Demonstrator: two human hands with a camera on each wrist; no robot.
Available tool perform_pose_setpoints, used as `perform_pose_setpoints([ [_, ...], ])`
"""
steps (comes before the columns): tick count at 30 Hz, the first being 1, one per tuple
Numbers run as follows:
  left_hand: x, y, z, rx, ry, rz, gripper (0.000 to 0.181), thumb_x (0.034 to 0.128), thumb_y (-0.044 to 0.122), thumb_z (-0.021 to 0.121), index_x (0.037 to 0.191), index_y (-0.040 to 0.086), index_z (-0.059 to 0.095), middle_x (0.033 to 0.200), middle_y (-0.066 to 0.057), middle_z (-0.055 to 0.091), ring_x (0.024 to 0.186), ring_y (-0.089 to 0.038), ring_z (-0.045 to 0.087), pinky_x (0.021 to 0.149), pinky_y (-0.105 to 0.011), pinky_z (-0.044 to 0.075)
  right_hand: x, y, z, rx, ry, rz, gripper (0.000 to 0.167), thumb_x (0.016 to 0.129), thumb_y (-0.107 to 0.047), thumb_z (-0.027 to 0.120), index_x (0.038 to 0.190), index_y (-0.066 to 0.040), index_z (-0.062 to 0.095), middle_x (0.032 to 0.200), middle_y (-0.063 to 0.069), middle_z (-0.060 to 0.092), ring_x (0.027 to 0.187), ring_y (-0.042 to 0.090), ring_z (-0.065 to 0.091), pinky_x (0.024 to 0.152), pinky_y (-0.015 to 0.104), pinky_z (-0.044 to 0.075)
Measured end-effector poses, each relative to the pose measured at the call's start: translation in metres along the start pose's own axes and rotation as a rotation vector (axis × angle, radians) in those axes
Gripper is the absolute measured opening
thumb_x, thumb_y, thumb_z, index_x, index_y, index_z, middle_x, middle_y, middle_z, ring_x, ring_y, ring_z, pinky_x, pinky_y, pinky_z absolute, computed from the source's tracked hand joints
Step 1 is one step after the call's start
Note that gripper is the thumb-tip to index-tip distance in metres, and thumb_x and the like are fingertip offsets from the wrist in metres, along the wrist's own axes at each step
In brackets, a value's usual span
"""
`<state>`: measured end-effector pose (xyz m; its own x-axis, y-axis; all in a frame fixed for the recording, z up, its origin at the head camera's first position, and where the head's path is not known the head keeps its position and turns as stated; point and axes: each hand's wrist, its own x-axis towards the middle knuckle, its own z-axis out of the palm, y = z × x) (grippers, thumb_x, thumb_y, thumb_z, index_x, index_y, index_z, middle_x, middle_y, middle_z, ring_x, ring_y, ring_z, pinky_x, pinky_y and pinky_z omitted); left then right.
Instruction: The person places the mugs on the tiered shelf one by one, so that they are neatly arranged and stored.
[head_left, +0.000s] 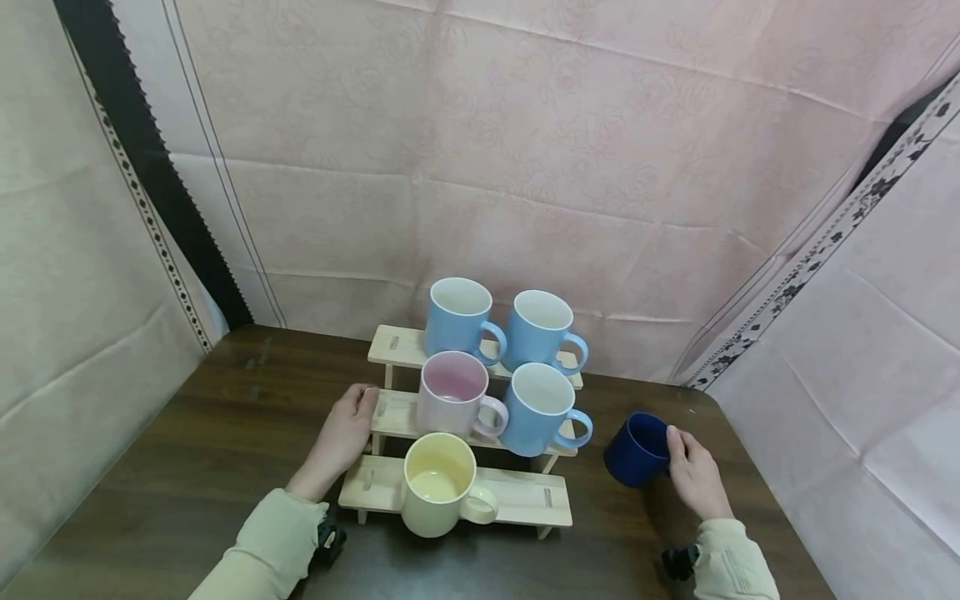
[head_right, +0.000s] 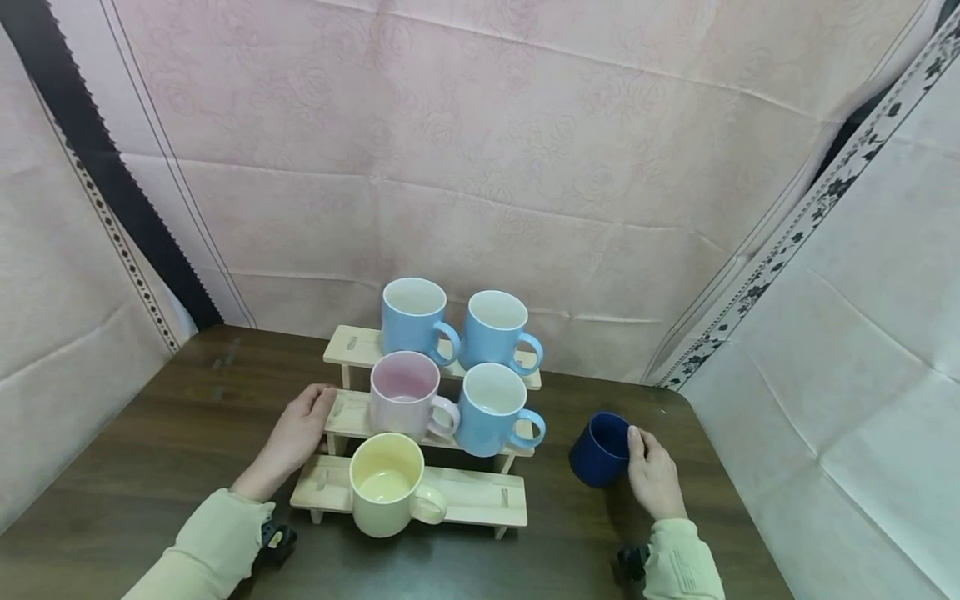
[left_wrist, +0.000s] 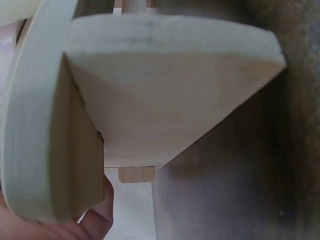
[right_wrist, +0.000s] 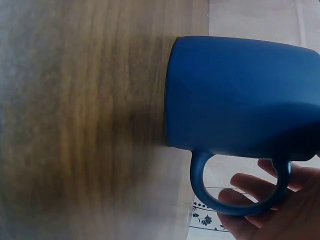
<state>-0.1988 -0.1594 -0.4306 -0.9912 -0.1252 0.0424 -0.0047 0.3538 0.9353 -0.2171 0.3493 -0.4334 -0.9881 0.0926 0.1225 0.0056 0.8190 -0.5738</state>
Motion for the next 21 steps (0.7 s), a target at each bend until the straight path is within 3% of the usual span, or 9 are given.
perform_pose_setpoints([
  [5, -0.001, 0.0, 0.001, 0.0, 0.004, 0.0, 0.042, 0.1078, 0.03, 0.033, 0.129, -0.003, 0.048, 0.09, -0.018, 0.058, 0.052, -0.02, 0.051, 0.051, -0.032, 0.048, -0.003, 0.002, -0.002, 0.002, 0.018, 0.003, 0.063, 0.107, -0.044, 0.019, 0.124, 0.008, 0.051, 0.11, 0.03, 0.057, 0.107, 0.047, 0.051, 0.091, 0.057, 0.039],
  [8, -0.002, 0.0, 0.0, -0.003, 0.002, 0.001, 0.042, 0.1077, 0.03, 0.033, 0.129, -0.003, 0.048, 0.091, -0.018, 0.058, 0.052, -0.02, 0.051, 0.051, -0.032, 0.048, -0.005, 0.003, -0.004, 0.013, 0.002, 0.014, 0.064, 0.107, -0.042, 0.016, 0.122, 0.009, 0.051, 0.116, 0.034, 0.055, 0.113, 0.049, 0.049, 0.093, 0.059, 0.038],
  [14, -0.001, 0.0, 0.0, -0.001, -0.004, 0.002, 0.048, 0.1071, 0.037, 0.032, 0.129, -0.003, 0.048, 0.092, -0.018, 0.058, 0.053, -0.02, 0.051, 0.052, -0.032, 0.048, -0.009, 0.004, -0.008, 0.049, -0.066, 0.049, 0.073, 0.106, -0.044, 0.011, 0.138, 0.015, 0.037, 0.138, 0.039, 0.038, 0.13, 0.052, 0.034, 0.105, 0.06, 0.029],
  [21, -0.001, 0.0, 0.0, 0.003, -0.006, 0.006, 0.048, 0.1071, 0.037, 0.032, 0.129, -0.003, 0.047, 0.096, -0.02, 0.058, 0.056, -0.02, 0.052, 0.052, -0.032, 0.048, -0.019, 0.005, -0.011, 0.048, -0.026, 0.013, 0.06, 0.107, -0.036, 0.02, 0.119, 0.011, 0.055, 0.118, 0.031, 0.057, 0.111, 0.042, 0.052, 0.091, 0.051, 0.041],
])
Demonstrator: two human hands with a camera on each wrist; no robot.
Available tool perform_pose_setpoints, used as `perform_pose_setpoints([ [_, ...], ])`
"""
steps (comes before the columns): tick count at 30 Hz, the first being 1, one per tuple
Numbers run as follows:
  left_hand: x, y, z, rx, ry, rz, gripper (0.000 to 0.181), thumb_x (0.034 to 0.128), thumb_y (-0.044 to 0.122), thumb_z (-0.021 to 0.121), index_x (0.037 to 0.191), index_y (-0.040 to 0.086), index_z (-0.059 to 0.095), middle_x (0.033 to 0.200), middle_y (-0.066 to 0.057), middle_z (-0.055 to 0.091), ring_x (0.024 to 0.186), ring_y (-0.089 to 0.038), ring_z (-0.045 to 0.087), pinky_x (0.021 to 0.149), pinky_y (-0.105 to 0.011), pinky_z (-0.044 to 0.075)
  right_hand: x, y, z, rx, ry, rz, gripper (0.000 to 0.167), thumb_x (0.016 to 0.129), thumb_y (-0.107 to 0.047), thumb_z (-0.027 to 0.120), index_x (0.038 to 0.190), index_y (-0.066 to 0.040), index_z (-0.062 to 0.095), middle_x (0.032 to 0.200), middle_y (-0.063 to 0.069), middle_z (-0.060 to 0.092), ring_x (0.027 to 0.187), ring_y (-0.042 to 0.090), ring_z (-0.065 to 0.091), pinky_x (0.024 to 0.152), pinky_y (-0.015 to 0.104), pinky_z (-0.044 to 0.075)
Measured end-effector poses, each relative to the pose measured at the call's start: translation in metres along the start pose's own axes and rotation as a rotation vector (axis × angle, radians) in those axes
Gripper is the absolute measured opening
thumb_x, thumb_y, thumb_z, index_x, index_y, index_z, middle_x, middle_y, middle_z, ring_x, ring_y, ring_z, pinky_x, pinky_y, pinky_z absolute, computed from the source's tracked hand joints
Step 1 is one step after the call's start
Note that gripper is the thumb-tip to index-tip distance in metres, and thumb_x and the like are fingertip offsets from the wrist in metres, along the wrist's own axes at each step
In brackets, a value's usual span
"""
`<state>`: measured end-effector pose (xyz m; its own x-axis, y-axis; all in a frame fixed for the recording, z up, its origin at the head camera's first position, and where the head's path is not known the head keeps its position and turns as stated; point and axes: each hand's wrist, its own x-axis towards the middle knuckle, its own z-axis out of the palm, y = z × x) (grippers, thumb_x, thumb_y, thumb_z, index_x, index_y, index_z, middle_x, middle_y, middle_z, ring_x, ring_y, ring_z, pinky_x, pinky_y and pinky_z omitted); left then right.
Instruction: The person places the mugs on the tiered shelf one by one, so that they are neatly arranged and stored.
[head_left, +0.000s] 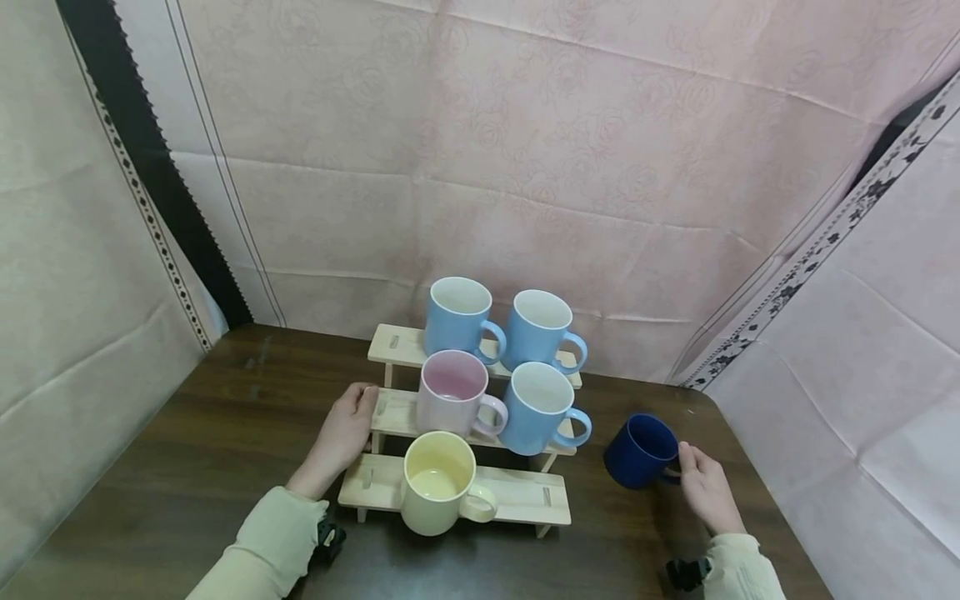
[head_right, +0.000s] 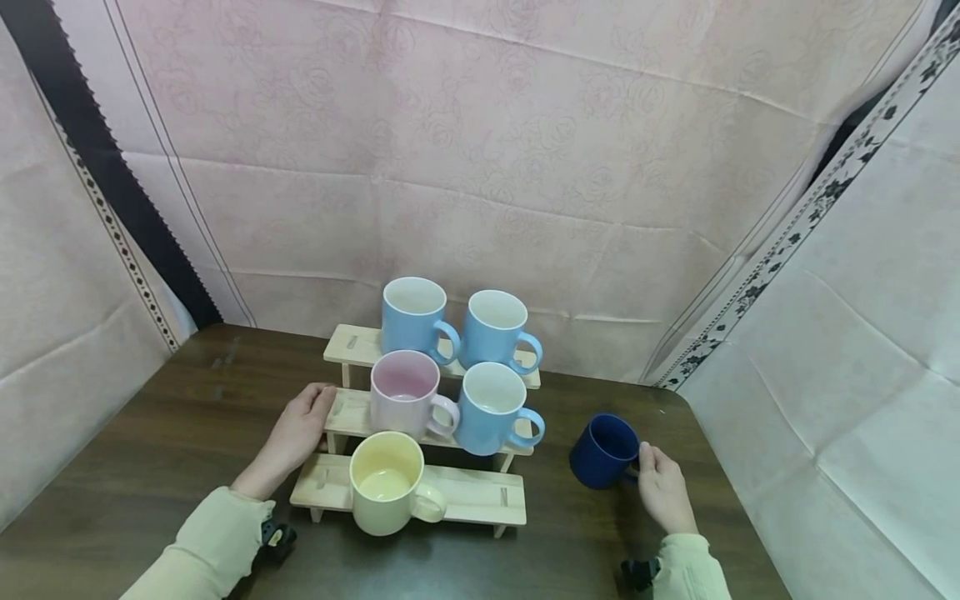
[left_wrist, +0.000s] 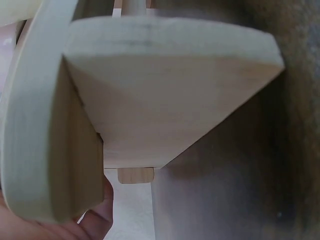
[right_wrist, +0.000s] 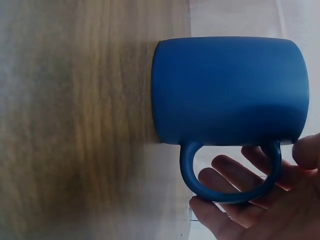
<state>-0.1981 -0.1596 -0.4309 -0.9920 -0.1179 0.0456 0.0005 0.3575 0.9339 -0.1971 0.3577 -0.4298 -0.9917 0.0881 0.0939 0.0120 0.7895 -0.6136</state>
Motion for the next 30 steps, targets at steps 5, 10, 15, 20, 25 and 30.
perform_pose_setpoints([
  [5, 0.0, 0.001, 0.0, 0.004, 0.004, 0.002, 0.048, 0.1072, 0.037, 0.032, 0.13, -0.003, 0.048, 0.094, -0.019, 0.058, 0.055, -0.019, 0.052, 0.052, -0.032, 0.048, -0.006, 0.003, 0.003, 0.054, -0.032, 0.064, 0.059, 0.107, -0.039, 0.024, 0.128, 0.009, 0.052, 0.116, 0.027, 0.062, 0.114, 0.041, 0.053, 0.095, 0.051, 0.04],
  [10, 0.0, 0.001, 0.0, 0.006, 0.007, 0.006, 0.049, 0.1073, 0.037, 0.031, 0.13, -0.003, 0.047, 0.091, -0.018, 0.058, 0.051, -0.019, 0.05, 0.051, -0.032, 0.047, -0.011, 0.003, 0.006, 0.109, -0.032, 0.141, 0.067, 0.105, -0.048, 0.025, 0.123, 0.009, 0.055, 0.119, 0.027, 0.059, 0.117, 0.038, 0.049, 0.096, 0.047, 0.038],
  [15, 0.0, 0.0, 0.0, 0.004, 0.001, 0.005, 0.049, 0.1072, 0.037, 0.031, 0.13, -0.003, 0.047, 0.093, -0.018, 0.059, 0.052, -0.019, 0.051, 0.052, -0.032, 0.048, -0.018, 0.0, 0.009, 0.251, -0.046, 0.199, 0.063, 0.105, -0.044, 0.031, 0.123, 0.013, 0.051, 0.121, 0.028, 0.058, 0.108, 0.025, 0.057, 0.085, 0.031, 0.049],
  [20, 0.001, 0.0, 0.0, 0.004, -0.005, 0.005, 0.05, 0.1071, 0.038, 0.031, 0.13, -0.003, 0.047, 0.096, -0.02, 0.058, 0.054, -0.019, 0.051, 0.052, -0.032, 0.048, -0.024, -0.002, 0.009, 0.429, -0.076, 0.254, 0.061, 0.104, -0.042, 0.04, 0.123, 0.015, 0.048, 0.119, 0.024, 0.062, 0.099, 0.01, 0.062, 0.082, 0.028, 0.053],
  [25, 0.002, -0.002, 0.0, 0.006, -0.004, -0.004, 0.049, 0.1072, 0.037, 0.031, 0.131, -0.003, 0.046, 0.097, -0.02, 0.058, 0.053, -0.019, 0.051, 0.053, -0.032, 0.048, -0.028, -0.005, 0.007, 0.494, -0.113, 0.275, 0.059, 0.103, -0.042, 0.044, 0.117, 0.015, 0.052, 0.115, 0.019, 0.064, 0.099, 0.011, 0.062, 0.083, 0.028, 0.053],
  [30, 0.003, -0.003, 0.0, 0.002, -0.007, -0.007, 0.048, 0.1073, 0.036, 0.031, 0.131, -0.003, 0.046, 0.098, -0.02, 0.058, 0.054, -0.02, 0.051, 0.053, -0.033, 0.048, -0.033, -0.008, 0.008, 0.518, -0.117, 0.284, 0.054, 0.104, -0.037, 0.046, 0.115, 0.016, 0.054, 0.111, 0.017, 0.065, 0.096, 0.012, 0.063, 0.081, 0.028, 0.054],
])
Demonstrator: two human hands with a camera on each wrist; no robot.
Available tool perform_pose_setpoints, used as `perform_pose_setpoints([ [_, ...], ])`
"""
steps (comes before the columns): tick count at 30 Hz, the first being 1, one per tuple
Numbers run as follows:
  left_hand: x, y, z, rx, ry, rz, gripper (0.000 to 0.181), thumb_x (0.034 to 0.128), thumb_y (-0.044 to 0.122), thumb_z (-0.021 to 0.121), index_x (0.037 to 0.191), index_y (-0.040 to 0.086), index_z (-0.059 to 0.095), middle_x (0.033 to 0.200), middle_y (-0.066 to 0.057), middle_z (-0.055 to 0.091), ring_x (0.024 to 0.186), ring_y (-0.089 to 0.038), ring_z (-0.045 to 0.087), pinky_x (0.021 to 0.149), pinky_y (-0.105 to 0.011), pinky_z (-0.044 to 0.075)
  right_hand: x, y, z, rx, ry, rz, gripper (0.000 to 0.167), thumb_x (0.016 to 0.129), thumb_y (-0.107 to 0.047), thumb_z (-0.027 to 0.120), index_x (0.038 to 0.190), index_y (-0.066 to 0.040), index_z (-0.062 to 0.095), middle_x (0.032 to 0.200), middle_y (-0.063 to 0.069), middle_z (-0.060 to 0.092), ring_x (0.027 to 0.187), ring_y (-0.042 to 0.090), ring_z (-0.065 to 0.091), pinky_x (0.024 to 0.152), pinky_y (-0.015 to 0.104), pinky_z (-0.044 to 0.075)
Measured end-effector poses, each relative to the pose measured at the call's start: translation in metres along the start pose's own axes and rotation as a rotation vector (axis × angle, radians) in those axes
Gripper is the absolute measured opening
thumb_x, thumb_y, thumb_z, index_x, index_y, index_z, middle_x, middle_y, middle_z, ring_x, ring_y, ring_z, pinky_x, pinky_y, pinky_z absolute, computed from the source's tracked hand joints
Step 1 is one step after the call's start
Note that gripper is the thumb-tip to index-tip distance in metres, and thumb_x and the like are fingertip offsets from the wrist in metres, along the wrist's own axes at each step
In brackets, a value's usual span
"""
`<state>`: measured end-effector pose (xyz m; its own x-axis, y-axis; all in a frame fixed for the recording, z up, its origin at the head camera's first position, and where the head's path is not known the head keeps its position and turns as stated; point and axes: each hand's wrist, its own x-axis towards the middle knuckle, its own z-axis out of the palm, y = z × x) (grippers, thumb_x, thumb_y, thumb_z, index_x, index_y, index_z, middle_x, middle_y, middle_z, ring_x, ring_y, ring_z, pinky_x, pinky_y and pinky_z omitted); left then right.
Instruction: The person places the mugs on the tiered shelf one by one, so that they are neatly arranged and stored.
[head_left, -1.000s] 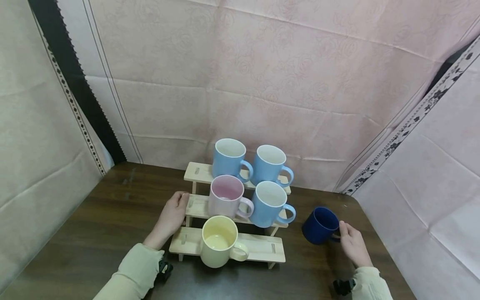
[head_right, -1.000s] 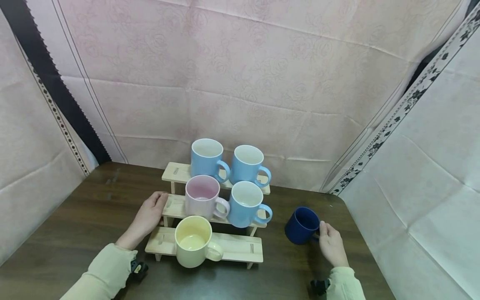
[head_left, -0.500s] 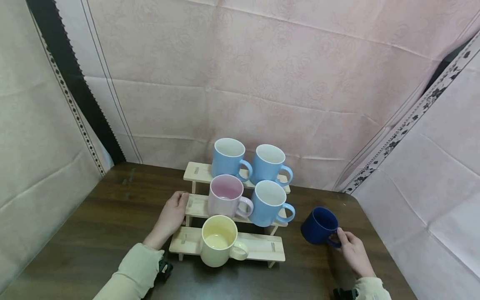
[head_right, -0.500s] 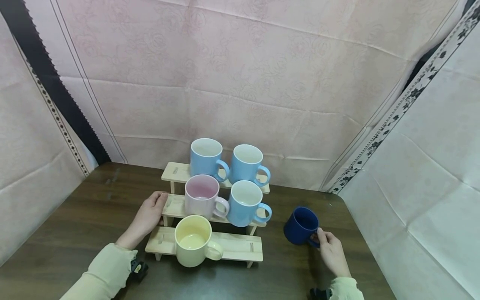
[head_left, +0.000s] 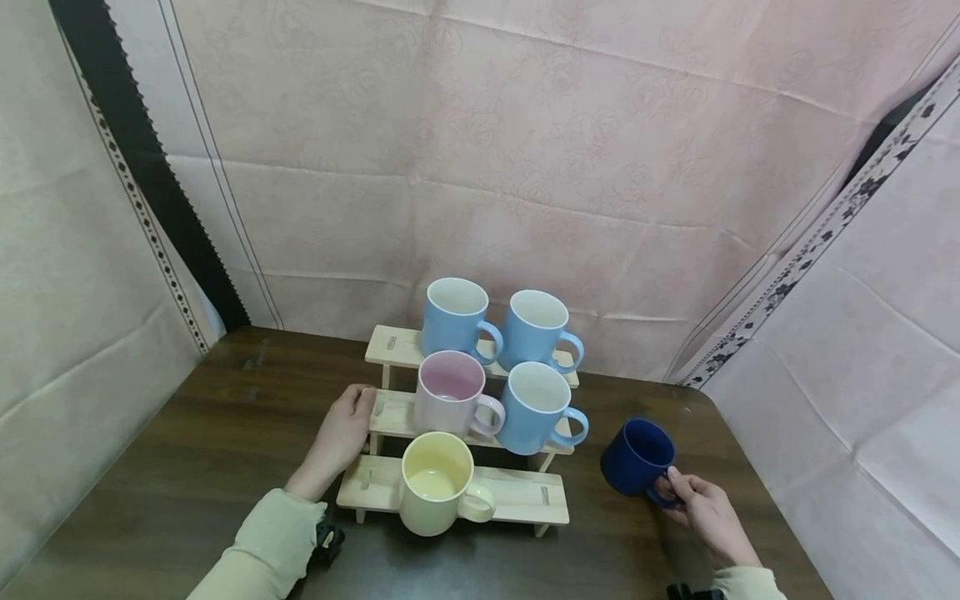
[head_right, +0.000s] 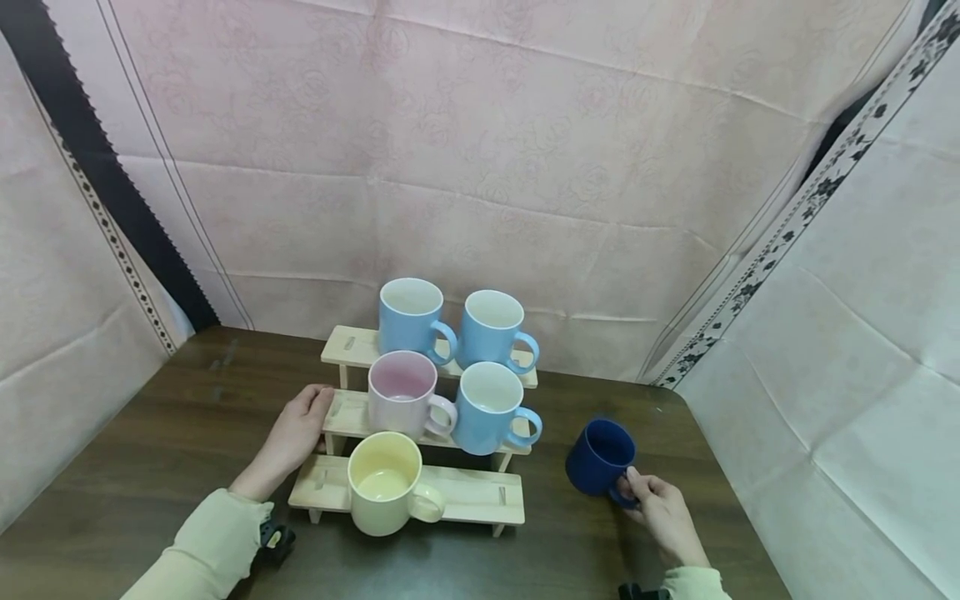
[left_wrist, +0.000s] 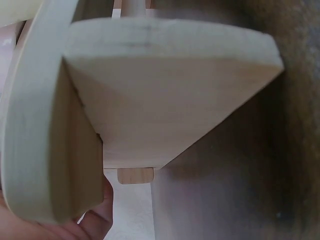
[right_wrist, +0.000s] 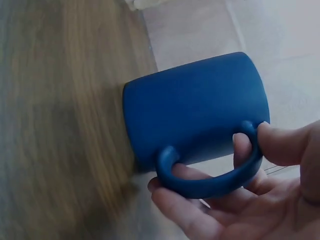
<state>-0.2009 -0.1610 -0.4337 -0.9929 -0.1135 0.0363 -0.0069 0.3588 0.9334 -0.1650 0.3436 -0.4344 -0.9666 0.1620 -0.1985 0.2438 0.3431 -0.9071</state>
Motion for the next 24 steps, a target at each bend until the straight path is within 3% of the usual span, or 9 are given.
perform_pose_setpoints([
  [8, 0.0, -0.001, 0.001, -0.001, 0.0, 0.0, 0.046, 0.1073, 0.035, 0.032, 0.13, -0.002, 0.047, 0.098, -0.02, 0.059, 0.055, -0.019, 0.051, 0.052, -0.032, 0.048, -0.008, 0.002, 0.008, 0.094, 0.049, -0.004, 0.048, 0.104, -0.028, 0.048, 0.113, 0.018, 0.054, 0.101, 0.013, 0.067, 0.089, 0.011, 0.065, 0.081, 0.029, 0.055],
  [18, 0.0, 0.001, 0.001, 0.003, 0.003, 0.0, 0.046, 0.1073, 0.035, 0.032, 0.13, -0.003, 0.047, 0.097, -0.02, 0.059, 0.053, -0.019, 0.051, 0.052, -0.032, 0.048, -0.023, 0.001, 0.014, 0.088, 0.097, -0.005, 0.049, 0.101, -0.032, 0.053, 0.11, 0.016, 0.059, 0.1, 0.015, 0.071, 0.085, 0.01, 0.067, 0.077, 0.026, 0.055],
  [24, 0.0, 0.0, 0.0, 0.01, 0.003, -0.005, 0.049, 0.1071, 0.038, 0.031, 0.131, -0.002, 0.046, 0.098, -0.019, 0.059, 0.055, -0.019, 0.052, 0.053, -0.032, 0.049, -0.034, -0.006, 0.015, 0.084, 0.096, -0.016, 0.052, 0.102, -0.033, 0.052, 0.116, 0.017, 0.055, 0.105, 0.019, 0.069, 0.088, 0.011, 0.068, 0.08, 0.029, 0.055],
])
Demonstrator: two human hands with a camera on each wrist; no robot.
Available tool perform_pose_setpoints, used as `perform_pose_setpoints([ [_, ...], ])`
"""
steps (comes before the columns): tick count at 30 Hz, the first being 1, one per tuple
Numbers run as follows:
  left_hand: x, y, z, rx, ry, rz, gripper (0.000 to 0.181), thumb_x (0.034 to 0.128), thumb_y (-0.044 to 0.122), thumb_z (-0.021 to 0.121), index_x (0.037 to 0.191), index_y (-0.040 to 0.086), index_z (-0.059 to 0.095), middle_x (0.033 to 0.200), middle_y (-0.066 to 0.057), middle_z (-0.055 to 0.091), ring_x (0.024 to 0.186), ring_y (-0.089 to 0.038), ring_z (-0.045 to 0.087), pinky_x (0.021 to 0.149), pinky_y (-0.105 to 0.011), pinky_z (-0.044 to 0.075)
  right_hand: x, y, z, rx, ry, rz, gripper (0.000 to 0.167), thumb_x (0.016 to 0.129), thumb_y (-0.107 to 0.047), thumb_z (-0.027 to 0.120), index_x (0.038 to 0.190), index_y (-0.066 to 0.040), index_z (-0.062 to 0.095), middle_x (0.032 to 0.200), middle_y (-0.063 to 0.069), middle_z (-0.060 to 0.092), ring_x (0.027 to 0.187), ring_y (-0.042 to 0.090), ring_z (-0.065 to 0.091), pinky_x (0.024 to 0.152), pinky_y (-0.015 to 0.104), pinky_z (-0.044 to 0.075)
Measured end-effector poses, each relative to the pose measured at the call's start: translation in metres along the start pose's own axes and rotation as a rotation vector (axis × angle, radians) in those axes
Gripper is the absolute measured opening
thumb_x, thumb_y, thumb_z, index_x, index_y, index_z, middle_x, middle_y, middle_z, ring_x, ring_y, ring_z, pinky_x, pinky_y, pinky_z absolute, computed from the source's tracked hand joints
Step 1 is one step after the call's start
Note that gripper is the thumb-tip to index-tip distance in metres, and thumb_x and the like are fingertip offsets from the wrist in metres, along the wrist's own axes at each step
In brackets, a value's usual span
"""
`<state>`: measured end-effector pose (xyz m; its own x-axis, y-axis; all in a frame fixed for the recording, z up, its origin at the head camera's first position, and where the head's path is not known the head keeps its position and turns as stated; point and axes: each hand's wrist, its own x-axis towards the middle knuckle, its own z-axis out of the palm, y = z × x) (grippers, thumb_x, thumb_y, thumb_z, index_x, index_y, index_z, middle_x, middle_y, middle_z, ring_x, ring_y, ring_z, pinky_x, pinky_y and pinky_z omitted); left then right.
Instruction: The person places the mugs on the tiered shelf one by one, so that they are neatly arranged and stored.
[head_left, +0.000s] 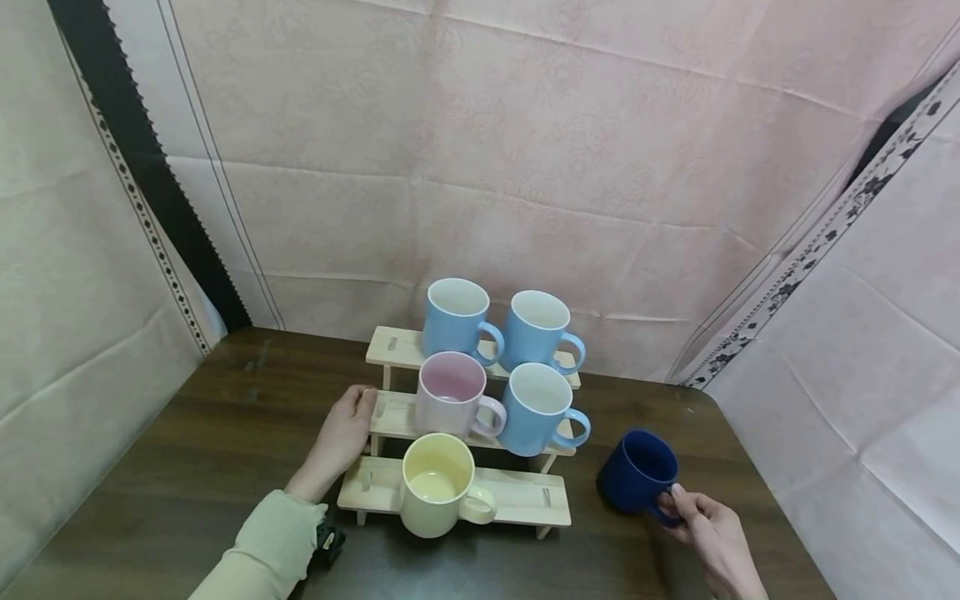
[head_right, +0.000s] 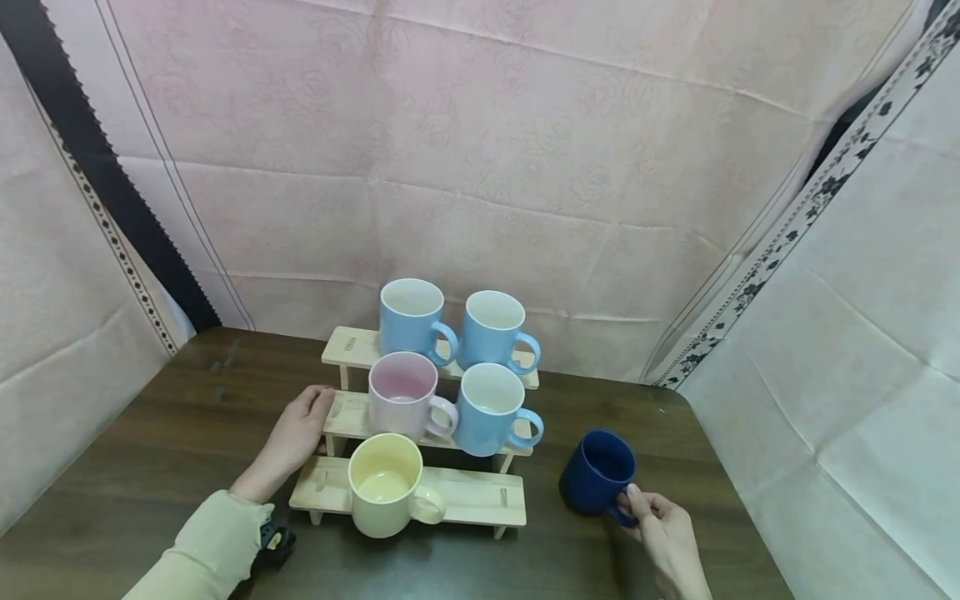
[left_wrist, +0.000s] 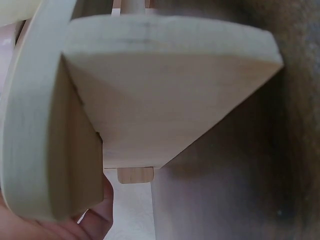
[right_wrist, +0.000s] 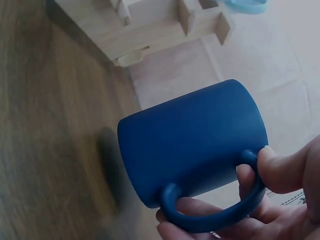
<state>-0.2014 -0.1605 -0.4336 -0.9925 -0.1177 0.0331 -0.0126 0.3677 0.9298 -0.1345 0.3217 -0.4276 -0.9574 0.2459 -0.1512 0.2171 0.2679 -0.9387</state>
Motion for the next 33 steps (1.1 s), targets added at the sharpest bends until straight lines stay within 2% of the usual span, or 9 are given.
perform_pose_setpoints([
  [6, -0.001, 0.0, 0.0, 0.0, 0.0, -0.005, 0.045, 0.1076, 0.033, 0.031, 0.131, -0.002, 0.046, 0.095, -0.019, 0.059, 0.055, -0.02, 0.052, 0.053, -0.032, 0.048, -0.01, -0.01, -0.002, -0.028, -0.026, 0.037, 0.055, 0.102, -0.035, 0.051, 0.12, 0.017, 0.053, 0.109, 0.02, 0.068, 0.091, 0.012, 0.068, 0.083, 0.032, 0.055],
  [11, -0.001, 0.0, 0.0, 0.0, 0.001, -0.006, 0.043, 0.1077, 0.03, 0.032, 0.131, -0.003, 0.046, 0.096, -0.019, 0.058, 0.055, -0.02, 0.052, 0.053, -0.032, 0.048, -0.018, -0.016, -0.003, -0.032, -0.035, 0.04, 0.049, 0.101, -0.034, 0.053, 0.11, 0.013, 0.058, 0.109, 0.021, 0.068, 0.091, 0.013, 0.068, 0.082, 0.032, 0.055],
  [15, -0.001, 0.0, 0.0, 0.003, 0.001, -0.006, 0.046, 0.1076, 0.034, 0.031, 0.131, -0.002, 0.046, 0.095, -0.019, 0.058, 0.055, -0.02, 0.051, 0.053, -0.032, 0.048, -0.024, -0.019, -0.003, -0.053, -0.035, 0.027, 0.046, 0.102, -0.032, 0.053, 0.105, 0.013, 0.06, 0.109, 0.022, 0.068, 0.09, 0.01, 0.067, 0.08, 0.031, 0.056],
  [20, 0.0, 0.0, 0.0, 0.007, 0.0, -0.002, 0.049, 0.1071, 0.038, 0.03, 0.131, -0.002, 0.046, 0.096, -0.019, 0.058, 0.055, -0.02, 0.051, 0.053, -0.032, 0.048, -0.031, -0.023, -0.003, -0.097, -0.046, 0.018, 0.047, 0.102, -0.034, 0.053, 0.107, 0.013, 0.06, 0.108, 0.021, 0.068, 0.089, 0.01, 0.068, 0.078, 0.03, 0.056],
  [28, 0.0, -0.001, 0.0, 0.008, 0.002, 0.002, 0.05, 0.1071, 0.038, 0.03, 0.131, -0.003, 0.046, 0.095, -0.019, 0.058, 0.054, -0.019, 0.051, 0.052, -0.032, 0.048, -0.042, -0.032, 0.0, -0.187, -0.062, 0.024, 0.05, 0.099, -0.042, 0.055, 0.108, 0.007, 0.063, 0.109, 0.018, 0.069, 0.093, 0.014, 0.069, 0.077, 0.032, 0.056],
  [33, 0.0, -0.001, 0.001, 0.016, 0.009, 0.005, 0.049, 0.107, 0.038, 0.03, 0.13, -0.003, 0.047, 0.089, -0.017, 0.057, 0.053, -0.019, 0.051, 0.051, -0.032, 0.048, -0.047, -0.038, 0.003, -0.193, -0.068, 0.025, 0.047, 0.099, -0.04, 0.055, 0.109, 0.006, 0.063, 0.109, 0.017, 0.069, 0.095, 0.017, 0.069, 0.076, 0.031, 0.056],
])
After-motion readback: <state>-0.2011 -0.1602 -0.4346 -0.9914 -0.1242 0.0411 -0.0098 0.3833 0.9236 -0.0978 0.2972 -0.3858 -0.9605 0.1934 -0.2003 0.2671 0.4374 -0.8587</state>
